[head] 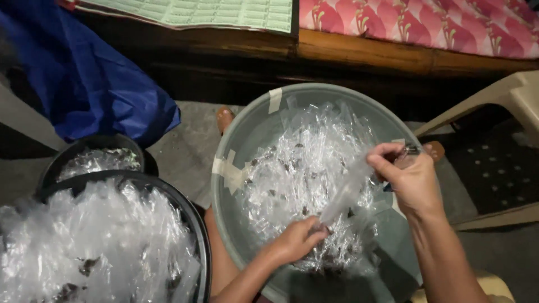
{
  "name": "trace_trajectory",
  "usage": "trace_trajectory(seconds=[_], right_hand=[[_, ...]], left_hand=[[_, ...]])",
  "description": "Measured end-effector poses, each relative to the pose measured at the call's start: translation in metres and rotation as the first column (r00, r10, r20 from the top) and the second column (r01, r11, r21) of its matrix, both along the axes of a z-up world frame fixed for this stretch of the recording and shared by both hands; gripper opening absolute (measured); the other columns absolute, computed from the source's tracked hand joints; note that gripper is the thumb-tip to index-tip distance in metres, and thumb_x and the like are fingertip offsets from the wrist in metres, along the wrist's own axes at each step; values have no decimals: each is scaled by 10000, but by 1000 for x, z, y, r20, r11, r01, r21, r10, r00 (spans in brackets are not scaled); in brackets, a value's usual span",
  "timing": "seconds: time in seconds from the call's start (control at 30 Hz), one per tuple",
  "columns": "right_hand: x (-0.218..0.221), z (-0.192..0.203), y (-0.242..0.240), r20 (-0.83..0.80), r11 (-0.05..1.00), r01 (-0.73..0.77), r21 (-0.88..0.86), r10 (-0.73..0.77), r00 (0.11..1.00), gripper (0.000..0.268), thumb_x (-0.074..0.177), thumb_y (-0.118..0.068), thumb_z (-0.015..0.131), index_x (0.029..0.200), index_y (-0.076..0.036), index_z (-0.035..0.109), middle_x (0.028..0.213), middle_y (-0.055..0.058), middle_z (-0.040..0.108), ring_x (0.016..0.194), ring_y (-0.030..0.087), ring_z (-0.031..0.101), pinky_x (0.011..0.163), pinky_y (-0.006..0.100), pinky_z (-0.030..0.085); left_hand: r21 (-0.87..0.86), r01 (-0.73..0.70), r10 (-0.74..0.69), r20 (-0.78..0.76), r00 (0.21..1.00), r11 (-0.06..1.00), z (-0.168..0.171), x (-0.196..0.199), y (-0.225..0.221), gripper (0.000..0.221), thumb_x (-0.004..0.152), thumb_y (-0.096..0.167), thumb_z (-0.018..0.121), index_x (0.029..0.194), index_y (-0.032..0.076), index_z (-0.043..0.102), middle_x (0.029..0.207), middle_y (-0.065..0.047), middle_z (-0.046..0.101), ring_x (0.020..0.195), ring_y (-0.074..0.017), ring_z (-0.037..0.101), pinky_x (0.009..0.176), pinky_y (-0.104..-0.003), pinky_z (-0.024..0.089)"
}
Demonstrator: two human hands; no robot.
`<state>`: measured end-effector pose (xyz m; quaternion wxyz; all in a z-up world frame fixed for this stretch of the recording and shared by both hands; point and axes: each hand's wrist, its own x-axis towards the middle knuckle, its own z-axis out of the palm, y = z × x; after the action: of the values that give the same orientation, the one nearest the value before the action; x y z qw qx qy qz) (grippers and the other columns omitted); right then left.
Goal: Packaging small items into plastic bags and sealing them using a handheld heat sealer
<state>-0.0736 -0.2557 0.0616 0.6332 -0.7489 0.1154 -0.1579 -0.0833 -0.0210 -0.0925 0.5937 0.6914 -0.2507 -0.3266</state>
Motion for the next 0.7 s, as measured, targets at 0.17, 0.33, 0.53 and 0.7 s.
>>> trace_trajectory(seconds=[0.17,0.33,0.53,0.7], right_hand=[[-10,25,0,-73,971,5,-239,-23,997,109,860,-10,756,965,19,751,794,105,710,630,167,580,572,275,480],[1,14,-10,33,946,-85,-314,100,994,66,845,21,739,897,51,710,1116,117,648,904,182,572,704,262,465],[10,18,-18,95,972,-41,-232,65,993,82,854,-3,730,925,26,701,1202,116,636,909,156,564,678,234,454],[11,1,-13,107,973,-25,-231,51,993,136,830,-7,840,922,39,752,955,177,704,801,170,639,616,264,543]], left_hand=[[505,-329,435,-105,894,798,-8,47,-3,667,894,138,649,1501,124,373,1373,-115,515,1096,-264,666,923,-350,630],[388,-768,691,348,633,509,-133,114,-33,914,809,573,747,1398,-47,426,1355,-254,499,1258,-410,487,1076,-512,394],[442,-770,697,358,621,459,-149,130,-56,270,945,325,585,1135,156,674,1141,-99,652,1083,-318,560,1018,-509,357],[-125,-817,783,-235,576,564,-110,124,-52,249,1010,190,589,1141,16,710,1042,-231,759,983,-284,696,893,-369,519]])
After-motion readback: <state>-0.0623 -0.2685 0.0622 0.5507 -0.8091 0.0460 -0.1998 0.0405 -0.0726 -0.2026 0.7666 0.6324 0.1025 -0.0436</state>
